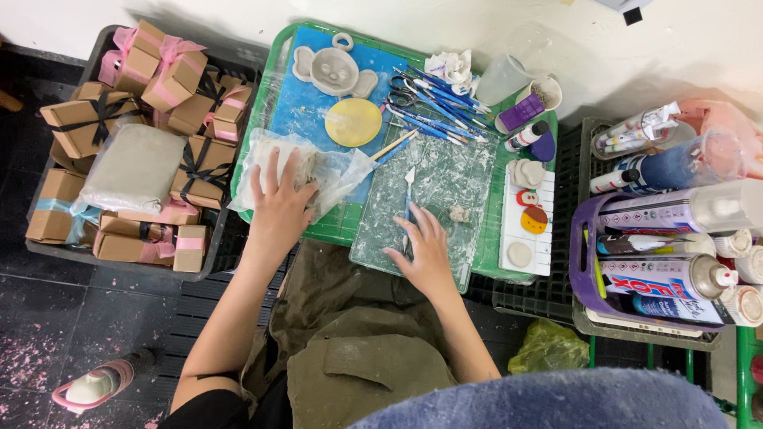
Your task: The person shapes a small piece of clay into a ball by hand, then uses a pointed tool to carve a hole into it.
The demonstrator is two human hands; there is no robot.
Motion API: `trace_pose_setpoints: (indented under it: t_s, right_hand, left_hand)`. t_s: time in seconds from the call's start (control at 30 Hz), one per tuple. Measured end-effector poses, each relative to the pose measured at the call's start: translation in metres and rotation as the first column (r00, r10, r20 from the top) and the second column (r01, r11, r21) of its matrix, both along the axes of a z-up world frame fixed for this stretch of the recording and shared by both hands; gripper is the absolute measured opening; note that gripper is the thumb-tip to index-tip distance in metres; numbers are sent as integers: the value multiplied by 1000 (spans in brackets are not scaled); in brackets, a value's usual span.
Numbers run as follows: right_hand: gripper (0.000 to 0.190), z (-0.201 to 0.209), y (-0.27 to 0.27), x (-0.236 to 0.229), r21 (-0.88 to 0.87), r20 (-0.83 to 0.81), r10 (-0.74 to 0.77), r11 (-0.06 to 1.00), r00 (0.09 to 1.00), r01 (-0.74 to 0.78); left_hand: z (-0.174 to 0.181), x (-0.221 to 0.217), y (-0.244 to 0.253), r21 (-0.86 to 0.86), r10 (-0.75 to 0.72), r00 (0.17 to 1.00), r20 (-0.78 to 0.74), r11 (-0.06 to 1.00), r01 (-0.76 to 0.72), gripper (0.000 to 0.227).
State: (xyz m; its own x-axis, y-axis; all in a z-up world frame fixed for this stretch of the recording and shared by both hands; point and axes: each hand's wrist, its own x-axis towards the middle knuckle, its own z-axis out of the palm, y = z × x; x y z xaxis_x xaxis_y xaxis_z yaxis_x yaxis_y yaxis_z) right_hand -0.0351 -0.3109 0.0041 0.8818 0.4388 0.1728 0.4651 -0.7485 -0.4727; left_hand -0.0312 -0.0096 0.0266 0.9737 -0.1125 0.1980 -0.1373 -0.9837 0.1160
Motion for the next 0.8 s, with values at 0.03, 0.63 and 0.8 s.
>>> trace_pose_setpoints:
  t_s: [0.03,0.63,0.8]
  right_hand:
    - [58,-1,0,0,31,-15,-15,999,1000,16]
    - [43,30,13,0,216,-2,43,976,999,-42]
    - [36,48,54,15,207,80,193,956,978,-206]
  left_hand:
    - [2,3,1,0,0,1000,-1,1000,0,54]
    - [12,17,12,-16,-72,987,-146,997,71,45]
    - [-1,25,24,-135,-184,979,-81,976,173,34]
